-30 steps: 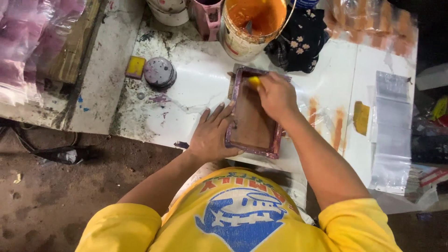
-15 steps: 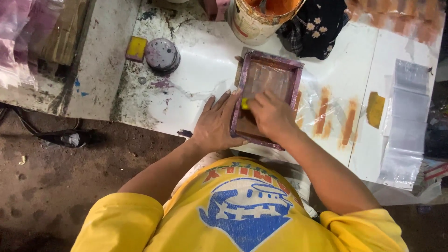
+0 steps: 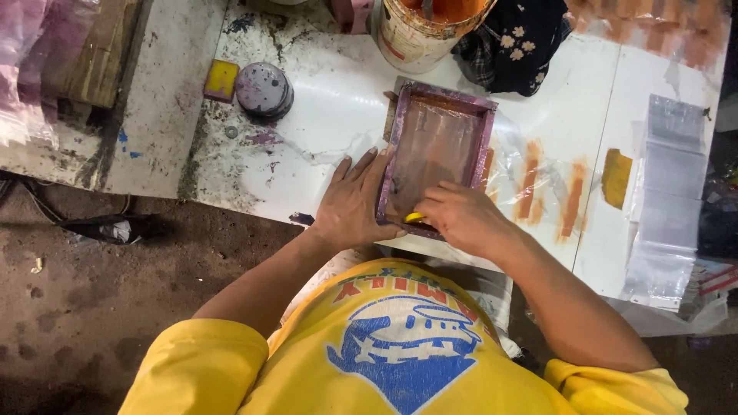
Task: Applying ink to a screen printing frame using a squeegee and cleaning the work surface with a cloth.
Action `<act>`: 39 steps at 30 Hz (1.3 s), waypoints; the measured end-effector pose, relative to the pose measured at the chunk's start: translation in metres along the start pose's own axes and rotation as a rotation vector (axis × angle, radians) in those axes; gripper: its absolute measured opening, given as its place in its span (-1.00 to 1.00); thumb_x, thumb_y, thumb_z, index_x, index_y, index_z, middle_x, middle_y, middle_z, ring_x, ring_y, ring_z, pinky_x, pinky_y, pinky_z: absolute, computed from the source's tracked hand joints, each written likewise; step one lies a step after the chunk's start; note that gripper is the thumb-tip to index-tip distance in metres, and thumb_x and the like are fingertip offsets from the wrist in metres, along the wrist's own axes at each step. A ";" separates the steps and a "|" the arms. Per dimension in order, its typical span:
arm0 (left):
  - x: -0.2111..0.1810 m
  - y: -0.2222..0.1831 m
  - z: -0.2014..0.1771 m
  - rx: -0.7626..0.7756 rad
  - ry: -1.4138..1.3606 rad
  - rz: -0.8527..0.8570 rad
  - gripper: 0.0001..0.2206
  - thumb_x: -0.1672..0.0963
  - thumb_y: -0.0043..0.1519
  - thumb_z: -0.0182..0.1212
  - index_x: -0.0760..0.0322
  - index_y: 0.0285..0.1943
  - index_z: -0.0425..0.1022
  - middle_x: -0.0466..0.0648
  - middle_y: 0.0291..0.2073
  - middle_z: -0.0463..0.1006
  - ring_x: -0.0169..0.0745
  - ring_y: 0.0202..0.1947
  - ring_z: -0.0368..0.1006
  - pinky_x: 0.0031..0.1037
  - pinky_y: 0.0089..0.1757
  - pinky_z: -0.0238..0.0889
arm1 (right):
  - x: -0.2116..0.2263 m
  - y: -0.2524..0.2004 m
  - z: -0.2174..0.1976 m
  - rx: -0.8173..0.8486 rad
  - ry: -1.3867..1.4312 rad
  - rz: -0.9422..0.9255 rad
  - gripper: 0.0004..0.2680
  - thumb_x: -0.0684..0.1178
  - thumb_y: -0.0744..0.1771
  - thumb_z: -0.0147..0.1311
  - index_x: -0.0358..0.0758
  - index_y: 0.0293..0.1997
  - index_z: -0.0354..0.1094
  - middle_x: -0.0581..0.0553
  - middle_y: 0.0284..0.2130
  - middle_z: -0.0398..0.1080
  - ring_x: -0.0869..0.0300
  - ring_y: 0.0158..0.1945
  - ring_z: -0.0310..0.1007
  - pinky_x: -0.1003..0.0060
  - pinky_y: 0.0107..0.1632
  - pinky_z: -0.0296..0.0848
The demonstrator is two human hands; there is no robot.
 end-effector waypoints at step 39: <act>-0.005 -0.003 -0.006 -0.126 0.082 0.086 -0.10 -0.30 -0.05 0.30 0.16 0.41 0.31 0.03 0.45 0.23 0.15 0.45 0.15 0.13 0.28 0.00 | -0.077 0.052 -0.033 -0.732 -0.375 0.268 -0.89 -0.03 0.37 0.16 -0.14 -0.08 0.53 -0.07 -0.30 0.38 -0.01 -0.16 0.44 0.14 -0.11 0.49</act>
Point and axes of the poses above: each hand's wrist, its own y-axis towards the middle knuckle, its own z-axis out of the palm, x = y × z, the point moved 3 cm from there along y, towards the middle knuckle
